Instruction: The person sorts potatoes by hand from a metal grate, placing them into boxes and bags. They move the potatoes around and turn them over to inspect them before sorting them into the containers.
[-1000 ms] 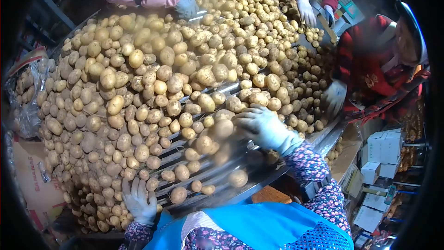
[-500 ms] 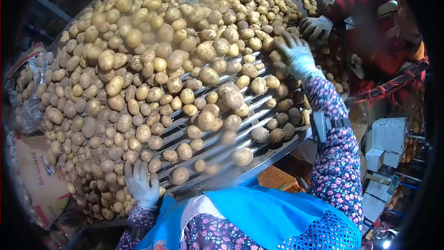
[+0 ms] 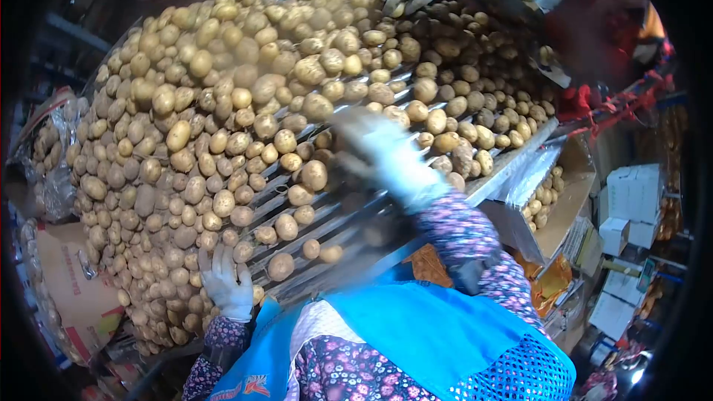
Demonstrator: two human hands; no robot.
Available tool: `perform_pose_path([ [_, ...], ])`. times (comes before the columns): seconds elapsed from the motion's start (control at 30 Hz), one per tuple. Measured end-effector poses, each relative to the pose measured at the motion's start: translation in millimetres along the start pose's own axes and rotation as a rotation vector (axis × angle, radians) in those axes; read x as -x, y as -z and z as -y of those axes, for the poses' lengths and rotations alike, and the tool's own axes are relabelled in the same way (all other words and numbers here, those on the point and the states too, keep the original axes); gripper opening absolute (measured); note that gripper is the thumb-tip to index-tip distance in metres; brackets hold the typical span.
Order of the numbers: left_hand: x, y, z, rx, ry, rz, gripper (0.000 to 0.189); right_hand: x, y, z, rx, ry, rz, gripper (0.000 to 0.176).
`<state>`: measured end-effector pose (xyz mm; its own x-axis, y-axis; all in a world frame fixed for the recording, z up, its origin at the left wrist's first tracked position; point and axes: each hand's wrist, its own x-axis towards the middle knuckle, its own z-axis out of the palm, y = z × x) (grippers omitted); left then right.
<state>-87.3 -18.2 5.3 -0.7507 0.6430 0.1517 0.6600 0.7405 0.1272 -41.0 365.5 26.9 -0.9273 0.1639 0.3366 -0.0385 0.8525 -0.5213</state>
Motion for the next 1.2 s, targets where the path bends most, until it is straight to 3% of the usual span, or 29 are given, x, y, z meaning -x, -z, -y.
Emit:
perform_pose_path([
  [0.07, 3.4, -2.8, 4.6, -0.016, -0.022, -0.007, 0.038, -2.7, -37.0, 21.2, 0.374, 0.024, 0.164, 0.041],
  [0.13, 4.8, -5.3, 7.2, -0.018, -0.042, -0.035, 0.038, -5.4, -48.3, 27.4, 0.414, 0.007, 0.337, 0.04],
  [0.17, 6.5, -6.7, 8.3, -0.027, -0.041, -0.041, 0.038, 0.2, -46.1, 28.6, 0.183, -0.067, 0.313, 0.035],
  [0.2, 9.4, -7.9, 9.5, -0.035, -0.037, -0.042, 0.038, 8.6, -40.6, 27.3, 0.188, -0.066, 0.309, 0.035],
  [0.27, 9.7, -8.5, 10.2, -0.041, -0.023, -0.046, 0.038, 21.6, -8.7, 25.8, -0.237, -0.215, 0.373, 0.035],
  [0.33, 6.4, -3.4, 7.5, -0.038, -0.024, -0.014, 0.037, 47.9, 23.3, 5.2, -0.604, -0.547, 0.239, 0.032],
  [0.4, 7.0, -4.8, 7.9, -0.046, -0.024, -0.023, 0.037, 79.1, 65.7, -25.6, -0.702, -0.856, 0.013, 0.031],
  [0.43, 7.8, -6.0, 7.3, -0.049, -0.031, -0.049, 0.037, 94.3, 85.5, -35.1, -0.531, -0.851, -0.152, 0.031],
  [0.47, 8.3, -5.0, 6.1, -0.042, -0.028, -0.03, 0.037, 109.0, 92.9, -41.9, -0.635, -0.884, -0.364, 0.031],
  [0.53, 4.0, -2.7, 2.9, -0.04, 0.006, -0.014, 0.035, 126.8, 122.4, -44.9, -0.28, -0.975, -0.168, 0.036],
  [0.6, 3.5, -2.4, 2.8, -0.045, -0.004, -0.016, 0.035, 143.0, 110.6, -35.4, -0.511, -0.889, -0.167, 0.042],
  [0.67, 4.9, -4.2, 4.2, -0.06, -0.022, -0.03, 0.035, 129.7, 98.1, -14.2, 0.359, -0.489, 0.226, 0.047],
  [0.7, 4.5, -5.1, 4.7, -0.06, -0.027, -0.038, 0.035, 123.4, 78.0, -6.8, 0.457, -0.341, 0.239, 0.048],
  [0.8, 3.1, -3.2, 5.9, -0.059, -0.041, -0.011, 0.034, 92.1, 28.2, 20.6, 0.804, -0.24, 0.531, 0.033],
  [0.87, 5.4, -4.7, 5.4, -0.045, -0.018, -0.034, 0.034, 90.9, 4.7, 7.6, 0.937, -0.23, 0.573, 0.028],
  [0.9, 6.4, -6.1, 6.3, -0.054, -0.015, -0.042, 0.033, 87.5, 11.6, 4.0, 0.933, -0.174, 0.648, 0.024],
  [0.93, 8.1, -7.3, 7.0, -0.06, -0.011, -0.053, 0.033, 85.2, 21.7, -1.3, 0.841, -0.163, 0.583, 0.029],
  [1.03, 8.2, -9.4, 8.7, -0.056, -0.013, -0.074, 0.032, 72.0, 65.1, 9.2, 0.277, -0.331, 0.578, 0.061],
  [1.07, 7.6, -9.8, 8.6, -0.06, -0.004, -0.084, 0.032, 65.8, 70.4, 27.0, 0.075, -0.498, 0.683, 0.06],
  [1.13, 6.5, -6.9, 8.4, -0.049, 0.001, -0.049, 0.033, 75.8, 58.0, 50.3, -0.058, -0.271, 0.749, 0.053],
  [1.2, 5.1, -4.6, 9.2, -0.069, -0.02, -0.033, 0.036, 79.0, 28.9, 71.6, 0.04, -0.37, 0.935, 0.051],
])
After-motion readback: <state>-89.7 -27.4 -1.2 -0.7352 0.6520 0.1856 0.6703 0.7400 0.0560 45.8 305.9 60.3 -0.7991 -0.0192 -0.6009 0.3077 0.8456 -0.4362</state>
